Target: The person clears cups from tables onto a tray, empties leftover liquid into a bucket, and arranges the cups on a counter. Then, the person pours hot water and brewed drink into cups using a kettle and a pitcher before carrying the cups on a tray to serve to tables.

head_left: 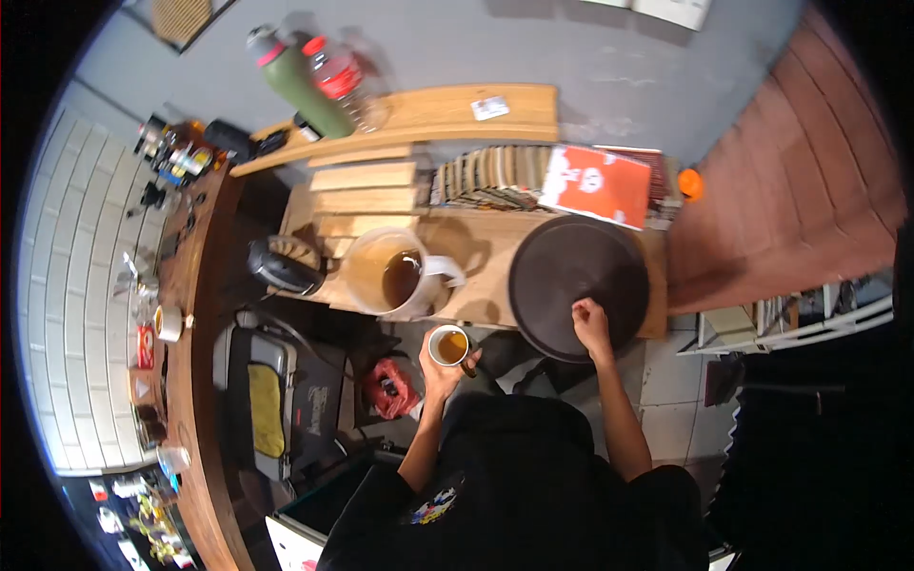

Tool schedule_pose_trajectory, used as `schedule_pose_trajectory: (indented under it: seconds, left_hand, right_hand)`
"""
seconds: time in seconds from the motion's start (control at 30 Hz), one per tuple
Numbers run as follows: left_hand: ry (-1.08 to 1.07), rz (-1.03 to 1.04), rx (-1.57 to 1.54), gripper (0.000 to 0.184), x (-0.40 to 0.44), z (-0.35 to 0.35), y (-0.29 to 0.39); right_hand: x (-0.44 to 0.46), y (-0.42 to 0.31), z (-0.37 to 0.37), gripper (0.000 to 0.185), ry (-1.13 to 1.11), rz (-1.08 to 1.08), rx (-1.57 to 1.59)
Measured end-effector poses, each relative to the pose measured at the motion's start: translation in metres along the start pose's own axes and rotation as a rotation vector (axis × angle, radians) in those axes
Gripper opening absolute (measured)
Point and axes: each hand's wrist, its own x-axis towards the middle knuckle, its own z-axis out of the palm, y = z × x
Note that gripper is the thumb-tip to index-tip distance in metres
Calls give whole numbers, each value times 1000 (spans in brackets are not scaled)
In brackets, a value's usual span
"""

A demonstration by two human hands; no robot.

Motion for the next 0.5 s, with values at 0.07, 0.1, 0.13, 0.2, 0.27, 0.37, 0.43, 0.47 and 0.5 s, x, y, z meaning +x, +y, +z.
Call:
schedule_pose_trajectory:
  seconds: [0.07, 0.1, 0.13, 0.2, 0.27, 0.37, 0.43, 0.47, 0.5]
  left_hand:
    - [-108, 36, -12, 60, 6, 26, -4]
    - [-141, 40, -111, 63, 8, 42, 11]
    - [-186, 50, -116, 63, 14, 56, 14]
    - [-298, 134, -34, 64, 27, 85, 18]
    - [-375, 167, -68, 65, 39, 113, 25]
    - [-503, 127, -36, 67, 64, 150, -27]
    - [-511, 187, -53, 68, 72, 174, 2]
    - [-518, 227, -30, 68, 77, 183, 6]
    - [-513, 230, -43, 66, 80, 191, 7]
  right_hand:
    - [-12, 32, -32, 9, 65, 82, -50]
    - [-18, 46, -45, 10, 80, 136, -109]
    - [-27, 51, -58, 10, 98, 195, -163]
    - [-45, 58, -70, 10, 225, 297, -113]
    - [-60, 73, -73, 11, 286, 356, -74]
    - [-83, 84, -74, 13, 325, 355, -85]
    - [-89, 89, -74, 11, 382, 348, -147]
    - [-93, 92, -74, 12, 357, 380, -103]
    - [-96, 90, -76, 14, 331, 410, -61]
